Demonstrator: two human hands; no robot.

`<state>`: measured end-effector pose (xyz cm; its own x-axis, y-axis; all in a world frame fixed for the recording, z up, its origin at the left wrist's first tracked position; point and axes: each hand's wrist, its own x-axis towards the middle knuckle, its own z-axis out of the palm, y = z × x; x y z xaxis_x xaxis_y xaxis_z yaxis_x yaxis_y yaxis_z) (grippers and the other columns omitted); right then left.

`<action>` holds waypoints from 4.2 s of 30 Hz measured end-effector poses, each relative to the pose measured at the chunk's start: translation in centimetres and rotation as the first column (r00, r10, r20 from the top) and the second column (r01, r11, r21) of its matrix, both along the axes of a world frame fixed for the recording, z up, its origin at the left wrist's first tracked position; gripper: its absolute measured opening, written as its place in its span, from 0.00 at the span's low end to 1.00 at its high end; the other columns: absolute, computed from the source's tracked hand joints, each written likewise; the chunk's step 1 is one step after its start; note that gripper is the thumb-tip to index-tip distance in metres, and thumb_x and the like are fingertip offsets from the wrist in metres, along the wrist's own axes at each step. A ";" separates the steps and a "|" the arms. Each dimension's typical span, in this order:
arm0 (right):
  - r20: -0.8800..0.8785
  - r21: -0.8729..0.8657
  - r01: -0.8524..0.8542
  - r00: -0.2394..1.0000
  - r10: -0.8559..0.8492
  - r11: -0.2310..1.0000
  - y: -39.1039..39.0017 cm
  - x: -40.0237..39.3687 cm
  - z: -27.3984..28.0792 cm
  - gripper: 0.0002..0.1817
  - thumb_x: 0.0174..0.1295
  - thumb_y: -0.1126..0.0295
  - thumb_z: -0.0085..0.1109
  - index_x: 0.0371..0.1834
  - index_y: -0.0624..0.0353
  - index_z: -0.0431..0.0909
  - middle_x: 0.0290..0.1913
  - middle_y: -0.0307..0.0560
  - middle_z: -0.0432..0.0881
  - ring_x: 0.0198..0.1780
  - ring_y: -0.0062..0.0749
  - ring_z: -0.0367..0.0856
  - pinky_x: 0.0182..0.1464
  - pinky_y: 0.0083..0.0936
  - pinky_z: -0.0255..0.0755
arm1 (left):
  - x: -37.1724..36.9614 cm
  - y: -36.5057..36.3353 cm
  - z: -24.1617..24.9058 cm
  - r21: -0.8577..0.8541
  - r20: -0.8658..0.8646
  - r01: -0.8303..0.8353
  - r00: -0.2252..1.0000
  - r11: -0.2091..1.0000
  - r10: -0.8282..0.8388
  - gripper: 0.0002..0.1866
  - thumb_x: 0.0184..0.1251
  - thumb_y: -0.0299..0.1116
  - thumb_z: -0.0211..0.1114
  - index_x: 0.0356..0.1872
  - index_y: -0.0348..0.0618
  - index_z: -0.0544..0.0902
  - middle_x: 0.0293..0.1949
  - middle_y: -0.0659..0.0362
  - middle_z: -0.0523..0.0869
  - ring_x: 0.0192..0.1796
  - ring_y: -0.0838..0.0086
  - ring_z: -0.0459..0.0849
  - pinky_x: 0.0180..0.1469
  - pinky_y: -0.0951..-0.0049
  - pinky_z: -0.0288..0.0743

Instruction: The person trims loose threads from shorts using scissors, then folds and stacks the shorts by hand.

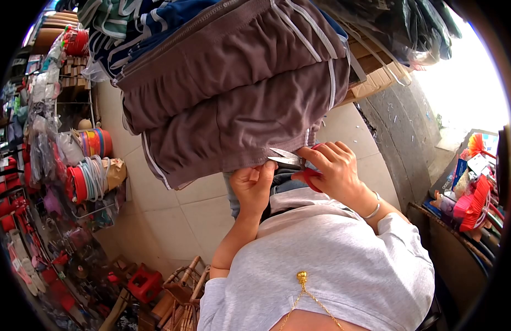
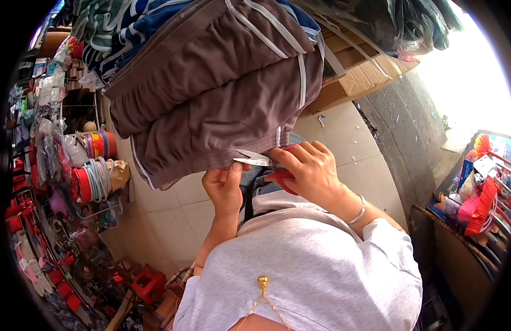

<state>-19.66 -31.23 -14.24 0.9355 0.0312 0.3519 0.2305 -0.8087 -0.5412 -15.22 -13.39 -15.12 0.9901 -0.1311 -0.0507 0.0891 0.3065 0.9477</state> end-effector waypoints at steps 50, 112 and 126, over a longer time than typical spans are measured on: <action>0.073 -0.071 -0.080 0.994 0.085 0.994 -0.1 2.3 1.1 0.25 0.42 0.54 0.76 0.43 0.51 0.80 0.28 0.36 0.78 0.31 0.30 0.77 0.35 0.28 0.67 | 0.6 1.1 -0.1 -0.151 -0.083 0.056 0.994 0.987 -0.069 0.05 0.67 0.25 0.63 0.42 0.38 0.82 0.38 0.57 0.86 0.35 0.74 0.85 0.37 0.71 0.80; -0.021 -0.171 0.546 0.830 -0.557 0.820 -16.1 11.7 5.8 0.25 0.49 0.56 0.75 0.37 0.60 0.71 0.27 0.53 0.79 0.30 0.47 0.78 0.36 0.35 0.71 | 2.0 15.7 1.7 0.660 0.713 -0.694 0.699 0.289 0.051 0.16 0.53 0.20 0.70 0.45 0.40 0.83 0.46 0.54 0.82 0.49 0.65 0.79 0.51 0.68 0.75; 0.208 -0.112 0.153 0.970 -0.128 0.982 -11.9 11.1 7.8 0.10 0.55 0.70 0.65 0.40 0.58 0.80 0.33 0.49 0.80 0.35 0.42 0.80 0.40 0.34 0.76 | 5.4 17.1 4.5 0.766 0.510 -0.422 0.858 0.486 -0.058 0.11 0.55 0.22 0.66 0.41 0.37 0.84 0.45 0.54 0.82 0.45 0.67 0.80 0.47 0.69 0.75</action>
